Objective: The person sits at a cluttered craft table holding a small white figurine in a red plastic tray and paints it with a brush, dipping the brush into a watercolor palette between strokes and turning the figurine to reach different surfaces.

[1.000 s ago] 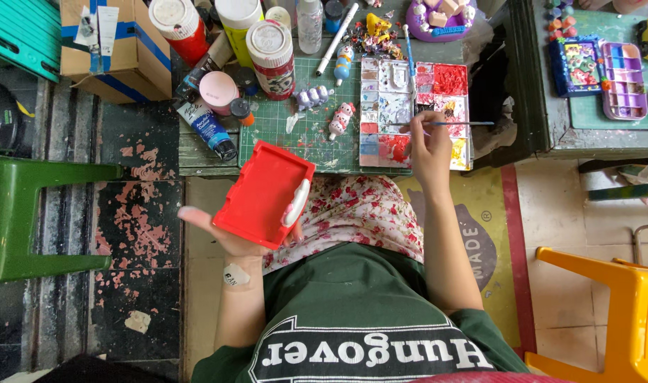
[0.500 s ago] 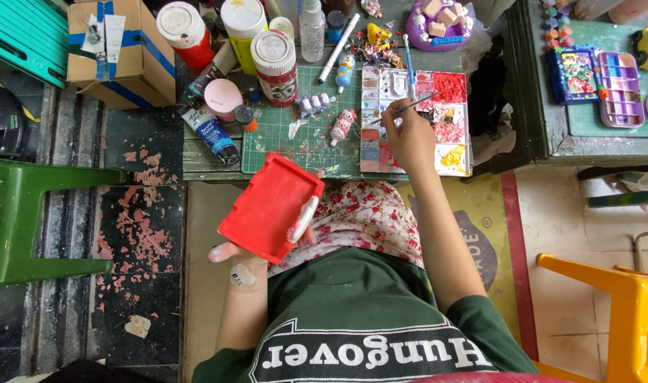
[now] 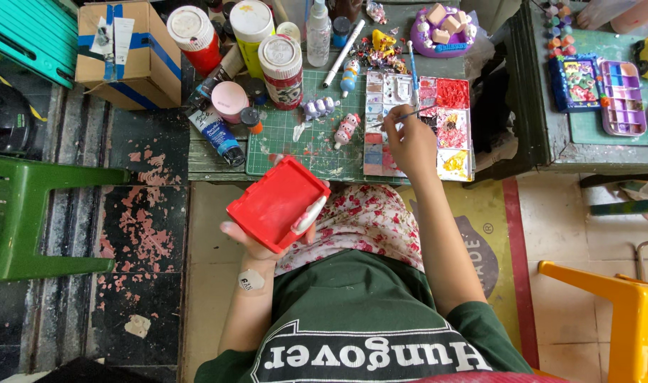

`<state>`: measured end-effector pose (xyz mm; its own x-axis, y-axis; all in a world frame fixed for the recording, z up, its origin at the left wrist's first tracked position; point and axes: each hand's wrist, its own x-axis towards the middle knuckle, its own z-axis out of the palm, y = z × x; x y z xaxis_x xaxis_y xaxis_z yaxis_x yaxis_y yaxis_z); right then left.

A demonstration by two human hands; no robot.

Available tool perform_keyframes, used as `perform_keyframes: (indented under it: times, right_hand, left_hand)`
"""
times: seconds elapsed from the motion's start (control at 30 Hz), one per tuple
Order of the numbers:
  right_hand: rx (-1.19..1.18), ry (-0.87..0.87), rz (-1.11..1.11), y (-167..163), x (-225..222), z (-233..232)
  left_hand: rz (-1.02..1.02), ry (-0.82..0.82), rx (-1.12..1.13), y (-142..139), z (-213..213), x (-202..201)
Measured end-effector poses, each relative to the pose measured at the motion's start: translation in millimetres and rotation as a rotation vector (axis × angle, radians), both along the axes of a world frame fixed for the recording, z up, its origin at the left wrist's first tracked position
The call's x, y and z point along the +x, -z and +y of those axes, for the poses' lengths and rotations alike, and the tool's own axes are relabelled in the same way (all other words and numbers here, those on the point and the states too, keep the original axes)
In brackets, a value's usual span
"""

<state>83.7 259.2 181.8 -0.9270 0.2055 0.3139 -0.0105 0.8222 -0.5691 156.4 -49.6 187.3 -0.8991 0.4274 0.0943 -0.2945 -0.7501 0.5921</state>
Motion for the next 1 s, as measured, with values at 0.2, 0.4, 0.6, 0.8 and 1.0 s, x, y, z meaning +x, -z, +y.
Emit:
perform_keyframes:
  times: [0.2, 0.4, 0.6, 0.8, 1.0]
  right_hand:
    - [0.018, 0.001, 0.042, -1.6, 2.6, -0.6]
    - [0.022, 0.022, -0.024, -6.3, 8.6, 1.4]
    - [-0.851, -0.142, 0.248, -17.3, 59.4, -18.8]
    - [-0.958, -0.449, 0.404, -26.1, 136.2, -62.6]
    - [-0.934, -0.473, 0.246, -23.6, 146.2, -77.7]
  left_hand:
    - [0.121, 0.083, 0.020, 1.2, 2.3, 3.5]
    - [-0.286, -0.187, 0.073, 31.6, 12.7, 3.5]
    - [-0.288, 0.122, 0.569, 33.0, 13.4, 8.4]
    - [-0.315, 0.053, 0.440, 27.6, 25.5, 10.3]
    - [-0.331, 0.094, 0.407, 31.8, 29.3, 11.4]
